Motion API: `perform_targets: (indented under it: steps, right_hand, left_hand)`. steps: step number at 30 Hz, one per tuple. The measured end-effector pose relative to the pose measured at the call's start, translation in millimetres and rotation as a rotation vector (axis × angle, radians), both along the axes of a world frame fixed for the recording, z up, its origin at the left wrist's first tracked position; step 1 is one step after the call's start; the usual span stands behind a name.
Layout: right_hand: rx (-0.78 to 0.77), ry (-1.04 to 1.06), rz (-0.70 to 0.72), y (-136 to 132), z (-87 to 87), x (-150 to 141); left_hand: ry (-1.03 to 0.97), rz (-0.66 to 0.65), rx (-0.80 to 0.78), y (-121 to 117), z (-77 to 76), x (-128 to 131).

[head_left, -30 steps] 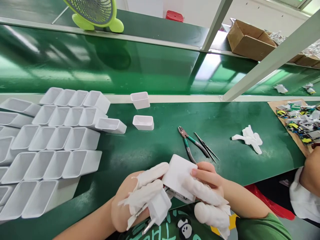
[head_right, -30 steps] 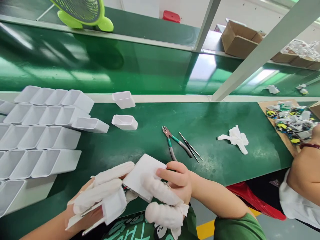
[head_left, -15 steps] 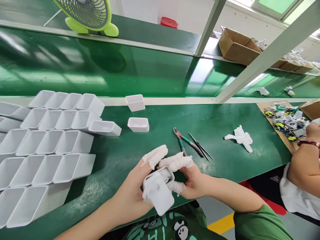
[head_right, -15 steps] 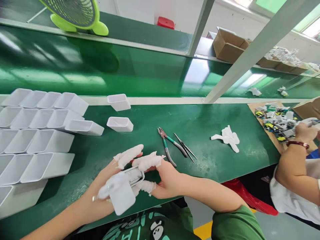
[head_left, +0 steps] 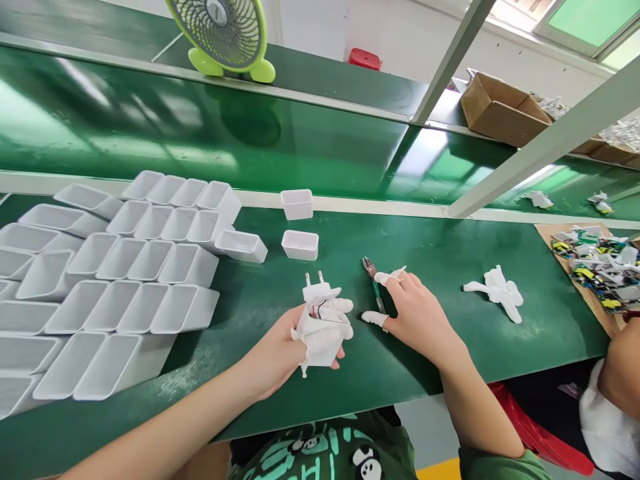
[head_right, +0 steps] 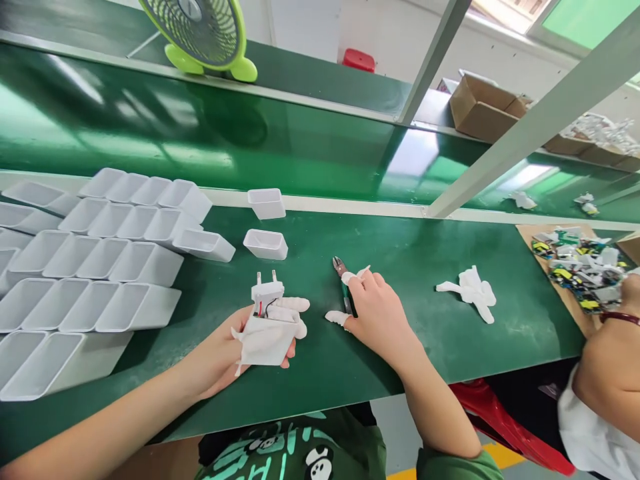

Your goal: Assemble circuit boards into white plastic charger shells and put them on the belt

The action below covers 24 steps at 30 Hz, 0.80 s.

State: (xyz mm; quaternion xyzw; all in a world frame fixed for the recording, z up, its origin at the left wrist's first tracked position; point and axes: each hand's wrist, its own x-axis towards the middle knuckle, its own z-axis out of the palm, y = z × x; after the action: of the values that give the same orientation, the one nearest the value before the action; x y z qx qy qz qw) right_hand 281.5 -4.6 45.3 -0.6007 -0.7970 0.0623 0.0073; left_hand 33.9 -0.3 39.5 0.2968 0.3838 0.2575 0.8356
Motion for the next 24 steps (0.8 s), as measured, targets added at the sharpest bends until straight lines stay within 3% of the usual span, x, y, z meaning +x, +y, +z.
perform_targets:
  steps: [4,10,13,17,19,22,24]
  right_hand:
    - [-0.087,-0.05,-0.122,0,0.7,-2]
    - [-0.175,-0.015,-0.058,-4,0.8,7]
    - [-0.201,0.131,-0.093,-8,2.1,8]
    - [-0.346,0.528,-0.26,-7,7.6,7]
    - [-0.491,0.854,-0.249,-4,8.6,7]
    - [-0.738,1.347,-0.121,0,5.3,9]
    - [-0.859,1.504,-0.059,0,2.2,8]
  left_hand:
    - [0.143,0.043,0.201,-1,-7.8,0]
    - [0.353,0.079,0.436,1,-7.7,1]
    - [0.452,0.083,0.762,5,-6.0,-3]
    - [0.587,0.117,1.503,12,-8.7,-14]
    - [0.687,0.12,1.762,17,-11.3,-20]
    - [0.802,0.141,1.902,24,-16.2,-27]
    - [0.857,0.151,1.91,30,-20.0,-32]
